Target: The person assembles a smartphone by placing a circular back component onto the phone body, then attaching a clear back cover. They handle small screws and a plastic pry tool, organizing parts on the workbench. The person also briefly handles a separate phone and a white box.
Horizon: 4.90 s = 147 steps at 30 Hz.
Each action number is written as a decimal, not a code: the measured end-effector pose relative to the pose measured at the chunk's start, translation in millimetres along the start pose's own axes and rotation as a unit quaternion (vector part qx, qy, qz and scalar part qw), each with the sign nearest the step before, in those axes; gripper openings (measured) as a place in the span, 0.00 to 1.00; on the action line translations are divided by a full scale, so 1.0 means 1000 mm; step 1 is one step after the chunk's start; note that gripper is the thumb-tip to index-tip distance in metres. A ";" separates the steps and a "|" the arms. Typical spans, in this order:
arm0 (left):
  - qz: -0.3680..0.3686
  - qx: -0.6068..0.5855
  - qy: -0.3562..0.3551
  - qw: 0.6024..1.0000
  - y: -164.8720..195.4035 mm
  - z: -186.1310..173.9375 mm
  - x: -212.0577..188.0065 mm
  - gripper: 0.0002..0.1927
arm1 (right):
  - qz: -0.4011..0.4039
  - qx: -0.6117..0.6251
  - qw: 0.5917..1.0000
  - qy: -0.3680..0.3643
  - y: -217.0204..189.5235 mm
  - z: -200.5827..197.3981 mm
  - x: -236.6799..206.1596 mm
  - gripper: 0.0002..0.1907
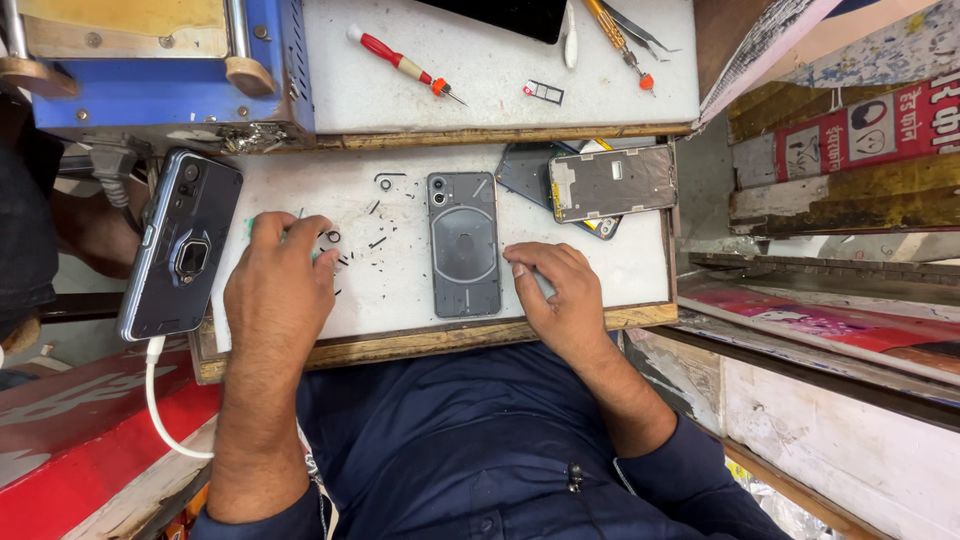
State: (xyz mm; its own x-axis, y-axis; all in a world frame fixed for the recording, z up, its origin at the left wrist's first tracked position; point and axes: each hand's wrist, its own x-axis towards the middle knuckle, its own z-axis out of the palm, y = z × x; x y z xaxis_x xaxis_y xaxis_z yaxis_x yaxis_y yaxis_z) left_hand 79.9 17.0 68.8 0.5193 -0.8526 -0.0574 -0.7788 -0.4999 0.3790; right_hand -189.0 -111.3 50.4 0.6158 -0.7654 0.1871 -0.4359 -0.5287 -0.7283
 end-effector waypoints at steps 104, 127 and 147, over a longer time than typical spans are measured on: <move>0.005 -0.178 -0.084 0.980 0.056 0.040 -0.034 0.09 | -0.029 -0.051 0.998 -0.025 -0.003 0.001 0.003 0.16; 0.054 -0.235 -0.013 0.970 0.027 0.036 -0.046 0.04 | 0.019 -0.012 1.000 0.008 -0.001 0.002 0.007 0.07; -0.066 -0.074 0.117 0.988 -0.016 0.012 -0.042 0.07 | -0.012 -0.007 1.000 0.001 -0.001 0.000 0.008 0.06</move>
State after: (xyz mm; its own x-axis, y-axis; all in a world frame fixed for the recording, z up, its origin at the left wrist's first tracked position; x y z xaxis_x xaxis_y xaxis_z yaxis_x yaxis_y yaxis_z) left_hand 66.4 58.8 54.1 0.6929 -0.7149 0.0936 -0.6486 -0.5614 0.5139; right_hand -183.6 -116.7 52.5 0.6253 -0.7531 0.2047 -0.4298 -0.5513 -0.7151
